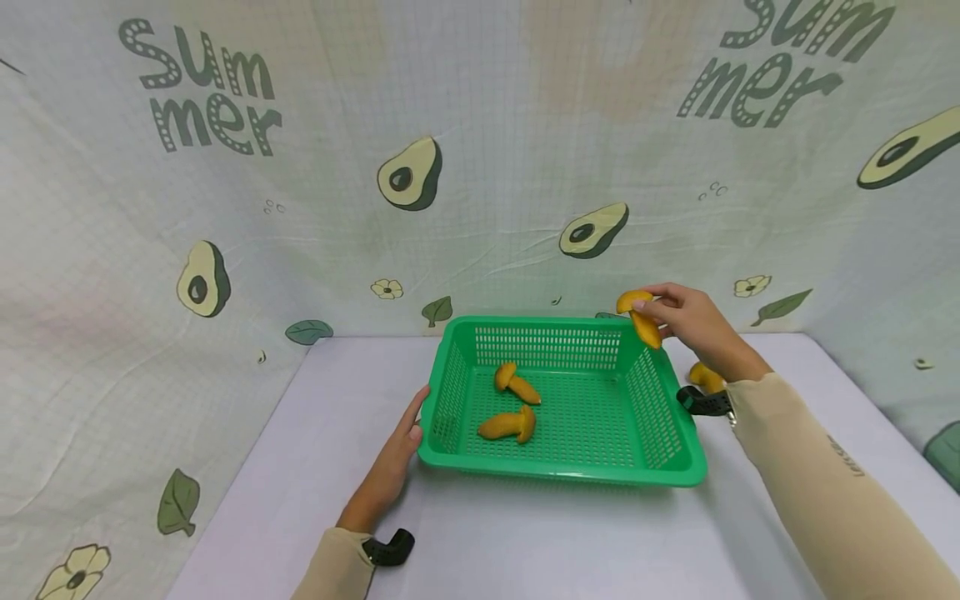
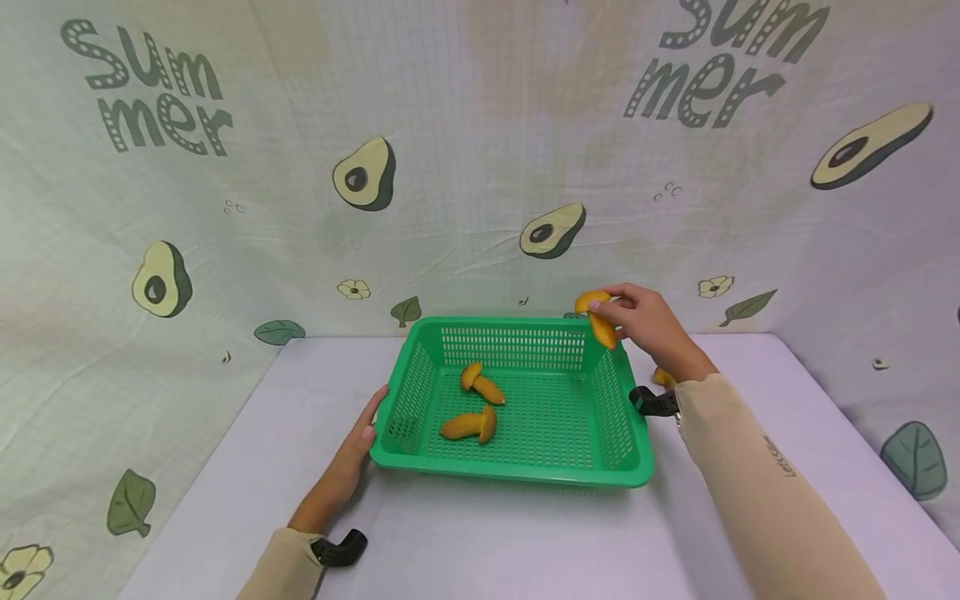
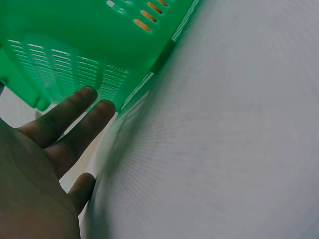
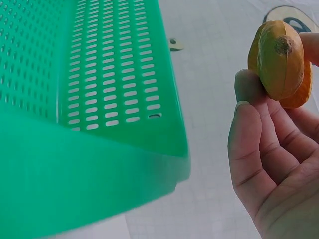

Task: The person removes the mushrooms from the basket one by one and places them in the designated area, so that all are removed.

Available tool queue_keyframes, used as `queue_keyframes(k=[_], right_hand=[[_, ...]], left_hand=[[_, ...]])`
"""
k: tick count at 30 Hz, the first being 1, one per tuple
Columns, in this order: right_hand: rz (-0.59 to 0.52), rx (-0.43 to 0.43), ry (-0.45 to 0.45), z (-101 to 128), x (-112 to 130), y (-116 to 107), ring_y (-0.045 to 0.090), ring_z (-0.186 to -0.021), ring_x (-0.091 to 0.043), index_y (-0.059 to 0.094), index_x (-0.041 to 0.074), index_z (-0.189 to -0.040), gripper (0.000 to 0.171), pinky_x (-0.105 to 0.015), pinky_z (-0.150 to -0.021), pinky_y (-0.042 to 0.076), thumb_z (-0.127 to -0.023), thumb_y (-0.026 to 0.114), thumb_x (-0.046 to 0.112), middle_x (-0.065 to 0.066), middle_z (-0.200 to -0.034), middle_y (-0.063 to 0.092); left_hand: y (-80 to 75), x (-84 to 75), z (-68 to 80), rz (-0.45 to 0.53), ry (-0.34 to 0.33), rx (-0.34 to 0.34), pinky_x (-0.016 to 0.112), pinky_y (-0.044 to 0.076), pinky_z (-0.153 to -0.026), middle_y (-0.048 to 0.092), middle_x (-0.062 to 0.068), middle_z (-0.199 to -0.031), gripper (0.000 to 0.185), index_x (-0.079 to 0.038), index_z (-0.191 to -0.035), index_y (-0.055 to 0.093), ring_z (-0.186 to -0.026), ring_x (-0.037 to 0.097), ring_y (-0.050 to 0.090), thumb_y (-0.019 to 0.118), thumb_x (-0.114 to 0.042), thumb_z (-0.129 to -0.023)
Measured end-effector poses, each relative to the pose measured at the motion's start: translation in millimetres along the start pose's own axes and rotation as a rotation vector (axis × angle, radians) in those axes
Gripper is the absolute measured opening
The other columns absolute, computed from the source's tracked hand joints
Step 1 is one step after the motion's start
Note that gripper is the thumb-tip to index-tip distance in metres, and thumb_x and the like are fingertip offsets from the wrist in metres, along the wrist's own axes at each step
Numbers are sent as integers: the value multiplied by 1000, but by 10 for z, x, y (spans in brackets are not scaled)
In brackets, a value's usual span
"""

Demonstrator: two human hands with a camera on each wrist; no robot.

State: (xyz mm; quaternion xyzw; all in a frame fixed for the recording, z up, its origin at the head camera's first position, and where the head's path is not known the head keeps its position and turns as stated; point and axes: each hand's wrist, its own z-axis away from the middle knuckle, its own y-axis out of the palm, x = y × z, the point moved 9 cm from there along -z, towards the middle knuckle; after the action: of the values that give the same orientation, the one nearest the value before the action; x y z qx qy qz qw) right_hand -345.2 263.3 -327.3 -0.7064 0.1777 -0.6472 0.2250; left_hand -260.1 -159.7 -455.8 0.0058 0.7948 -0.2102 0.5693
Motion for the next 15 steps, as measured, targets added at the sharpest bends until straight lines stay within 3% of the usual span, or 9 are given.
queue_keyframes(k=[6,15], right_hand=[[-20,-13,13,45,-31,-69,62,-94,-19,48,3,-143,72,-29,-79,55,-97,58,57,-14,-121,61],[-12,-33,33,67,-161,-162,62,-94,-20,48,4,-145,72,-27,-78,54,-97,58,57,-14,-120,61]], left_hand=[[0,24,-6,-3,-12,0,71,7,-112,15,6,-166,54,-30,-162,16,-150,35,12,29,-32,-109],[0,34,-2,-15,-12,-4,74,10,-110,16,6,-166,54,-31,-162,17,-148,37,18,29,-32,-109]])
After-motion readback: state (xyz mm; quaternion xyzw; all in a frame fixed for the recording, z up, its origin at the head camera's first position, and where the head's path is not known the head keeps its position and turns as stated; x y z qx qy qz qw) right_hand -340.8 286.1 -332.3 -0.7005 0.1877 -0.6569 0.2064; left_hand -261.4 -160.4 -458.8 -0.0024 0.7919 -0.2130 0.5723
